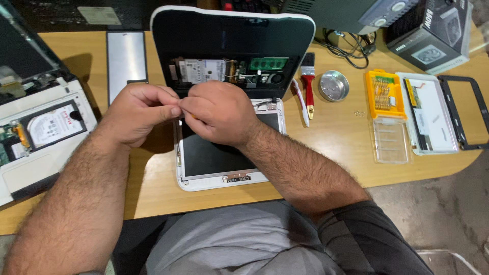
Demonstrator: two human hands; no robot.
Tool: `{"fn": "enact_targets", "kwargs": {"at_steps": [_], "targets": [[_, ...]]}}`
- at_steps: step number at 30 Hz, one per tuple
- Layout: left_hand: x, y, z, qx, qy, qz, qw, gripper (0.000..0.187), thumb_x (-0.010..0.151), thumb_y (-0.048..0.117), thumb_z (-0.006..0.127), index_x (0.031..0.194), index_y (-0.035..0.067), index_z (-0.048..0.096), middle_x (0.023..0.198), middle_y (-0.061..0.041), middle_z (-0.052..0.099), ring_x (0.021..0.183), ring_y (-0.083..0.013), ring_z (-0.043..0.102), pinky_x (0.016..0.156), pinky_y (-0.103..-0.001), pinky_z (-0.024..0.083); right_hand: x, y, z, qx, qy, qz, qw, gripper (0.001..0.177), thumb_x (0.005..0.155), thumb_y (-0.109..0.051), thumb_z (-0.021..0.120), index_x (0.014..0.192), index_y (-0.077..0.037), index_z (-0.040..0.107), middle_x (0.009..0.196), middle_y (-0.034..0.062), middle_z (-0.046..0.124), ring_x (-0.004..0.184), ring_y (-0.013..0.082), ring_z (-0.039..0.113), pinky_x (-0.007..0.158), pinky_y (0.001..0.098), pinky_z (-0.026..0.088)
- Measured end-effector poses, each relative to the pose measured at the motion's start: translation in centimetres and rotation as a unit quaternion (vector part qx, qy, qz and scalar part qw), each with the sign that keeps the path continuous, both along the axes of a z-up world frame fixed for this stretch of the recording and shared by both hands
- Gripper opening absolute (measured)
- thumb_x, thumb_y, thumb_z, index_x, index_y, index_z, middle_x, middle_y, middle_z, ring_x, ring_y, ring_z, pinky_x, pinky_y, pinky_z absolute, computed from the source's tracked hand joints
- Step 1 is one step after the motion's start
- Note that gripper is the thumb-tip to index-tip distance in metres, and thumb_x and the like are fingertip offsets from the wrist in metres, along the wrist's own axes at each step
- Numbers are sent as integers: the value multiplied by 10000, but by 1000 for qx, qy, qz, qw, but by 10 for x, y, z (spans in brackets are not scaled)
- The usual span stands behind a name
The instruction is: The person removes the bezel from a white laptop screen, unscrews the display panel, and detaches the ribbon cable. They then install a new screen, reconnect the cable, and secure the panel with screws.
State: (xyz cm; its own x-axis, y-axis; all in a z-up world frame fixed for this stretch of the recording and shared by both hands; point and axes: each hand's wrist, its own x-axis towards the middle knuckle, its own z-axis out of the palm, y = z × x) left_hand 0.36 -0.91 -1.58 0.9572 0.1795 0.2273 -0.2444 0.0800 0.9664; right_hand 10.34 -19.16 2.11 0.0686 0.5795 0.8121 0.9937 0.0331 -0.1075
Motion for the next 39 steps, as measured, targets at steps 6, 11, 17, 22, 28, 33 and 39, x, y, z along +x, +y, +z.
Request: {"fn": "enact_targets", "kwargs": {"at_steps": [6, 11, 17, 22, 28, 33, 39], "targets": [[-2, -1, 14, 125, 63, 1, 990, 87, 878, -41, 778, 872, 12, 709, 952, -100, 715, 862, -137, 652, 798, -233, 536, -9, -14, 19, -73, -35, -35, 996, 153, 929, -114, 667, 802, -98, 583, 768, 74, 510, 687, 314, 553, 598, 442, 457], [-8, -7, 24, 164, 76, 20, 983, 101, 881, -70, 784, 901, 6, 722, 969, -89, 709, 873, -138, 661, 803, -222, 553, -12, -15, 12, -106, -41, -98, 989, 198, 835, -172, 782, 821, -117, 592, 814, 51, 547, 737, 285, 587, 629, 415, 500], [-6, -6, 23, 184, 30, -39, 982, 65, 904, -45, 768, 902, 1, 721, 945, -77, 696, 862, -125, 634, 814, -222, 517, -14, -29, 24, -162, -30, -86, 983, 161, 860, -244, 758, 893, -148, 632, 869, 45, 589, 791, 273, 630, 647, 407, 507], [-10, -18, 48, 250, 93, -1, 964, 133, 905, 50, 800, 1035, 65, 777, 998, -44, 761, 898, -104, 701, 849, -214, 565, 7, -113, 40, -251, 23, -227, 941, 52, 845, -188, 607, 803, -207, 583, 832, -10, 598, 747, 228, 611, 541, 400, 455], [-9, -20, 49, 387, 114, 25, 914, 102, 919, 187, 802, 992, 116, 807, 936, 10, 750, 792, -111, 656, 697, -247, 506, 75, -273, 48, -310, 154, -373, 861, 118, 912, -90, 661, 968, -84, 765, 959, 85, 736, 899, 285, 670, 791, 386, 499], [-5, -24, 47, 427, 145, -2, 892, 120, 897, 233, 789, 982, 154, 820, 917, 21, 752, 813, -137, 673, 733, -286, 529, 83, -323, 25, -330, 214, -490, 778, 150, 925, -162, 679, 1025, -105, 775, 1003, 119, 751, 896, 331, 685, 724, 449, 521], [-6, -23, 41, 408, 107, 3, 907, 100, 901, 190, 807, 980, 128, 810, 913, 3, 756, 805, -125, 681, 728, -262, 536, 91, -296, 10, -387, 262, -535, 704, 155, 939, -222, 629, 958, -131, 753, 988, 93, 759, 912, 352, 677, 744, 483, 513]]}}
